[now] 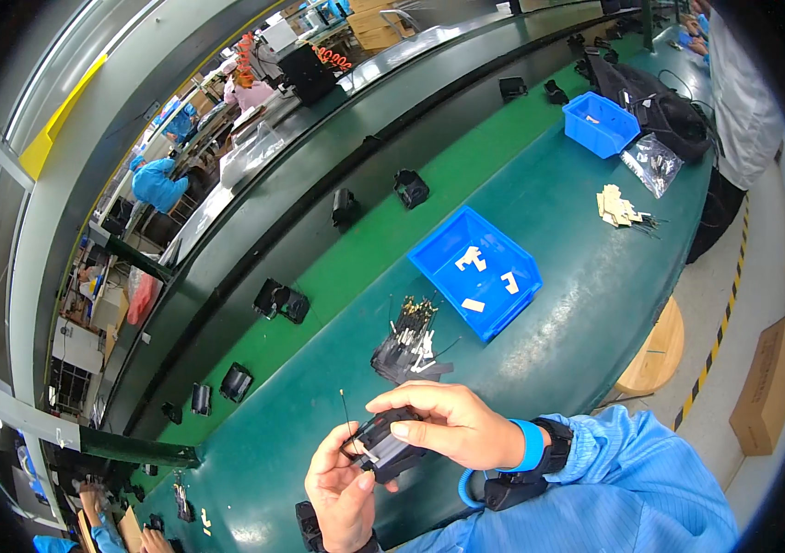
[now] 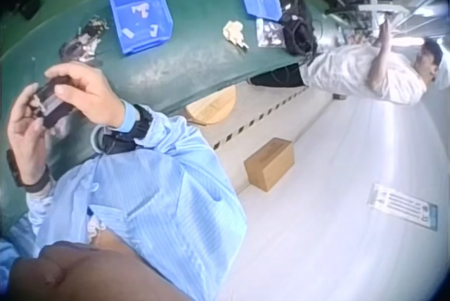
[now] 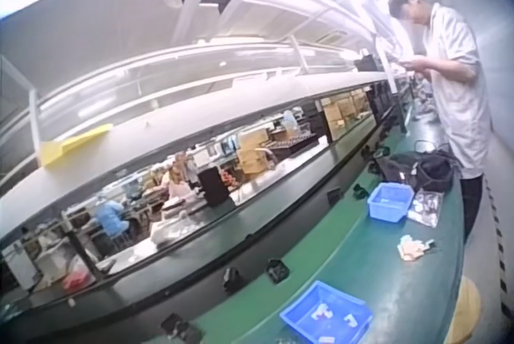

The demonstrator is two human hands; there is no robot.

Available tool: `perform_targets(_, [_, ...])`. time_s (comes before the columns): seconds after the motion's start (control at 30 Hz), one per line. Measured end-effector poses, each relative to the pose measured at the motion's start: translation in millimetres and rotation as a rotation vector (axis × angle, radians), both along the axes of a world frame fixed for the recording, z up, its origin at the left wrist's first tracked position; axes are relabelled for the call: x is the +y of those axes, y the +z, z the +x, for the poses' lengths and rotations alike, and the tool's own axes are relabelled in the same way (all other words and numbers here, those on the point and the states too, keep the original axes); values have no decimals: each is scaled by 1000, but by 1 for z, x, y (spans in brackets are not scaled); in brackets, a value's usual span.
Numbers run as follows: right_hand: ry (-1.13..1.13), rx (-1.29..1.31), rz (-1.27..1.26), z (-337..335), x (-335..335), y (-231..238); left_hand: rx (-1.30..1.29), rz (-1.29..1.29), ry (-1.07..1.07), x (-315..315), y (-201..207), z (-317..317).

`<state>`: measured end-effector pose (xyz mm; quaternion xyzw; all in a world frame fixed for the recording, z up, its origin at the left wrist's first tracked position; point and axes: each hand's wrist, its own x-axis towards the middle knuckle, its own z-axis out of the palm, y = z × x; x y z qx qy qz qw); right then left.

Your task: Assembling small plastic housings and electronic components on a production line workbench.

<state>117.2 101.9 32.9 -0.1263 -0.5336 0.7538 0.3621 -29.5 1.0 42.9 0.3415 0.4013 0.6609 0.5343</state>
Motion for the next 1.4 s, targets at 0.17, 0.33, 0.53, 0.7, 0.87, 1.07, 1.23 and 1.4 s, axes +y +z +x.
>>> perform_targets(0.17, [-12,-36,18,2,3,2,39,-32,34,2,-2,2])
perform_targets(0.33, [-36,-51,38,1,3,-3,24,-41,42,4,-5,4])
perform_targets(0.53, [-16,-64,68,4,5,-1,-49,-63,38,7,0,4])
perform_targets(0.7, [-33,-51,97,4,5,-5,-173,-139,-1,8,-4,-1])
perform_targets(0.87, [-39,-22,69,2,3,-4,-163,-160,0,9,0,0])
perform_targets(1.07, [-35,-55,39,2,3,-6,-155,-165,-38,8,-2,-5])
perform_targets(1.23, [-38,-26,50,0,0,-3,-187,-170,-44,4,-4,-7])
perform_targets(1.4, [-52,-29,51,0,-4,0,-184,-190,-39,1,-2,-7])
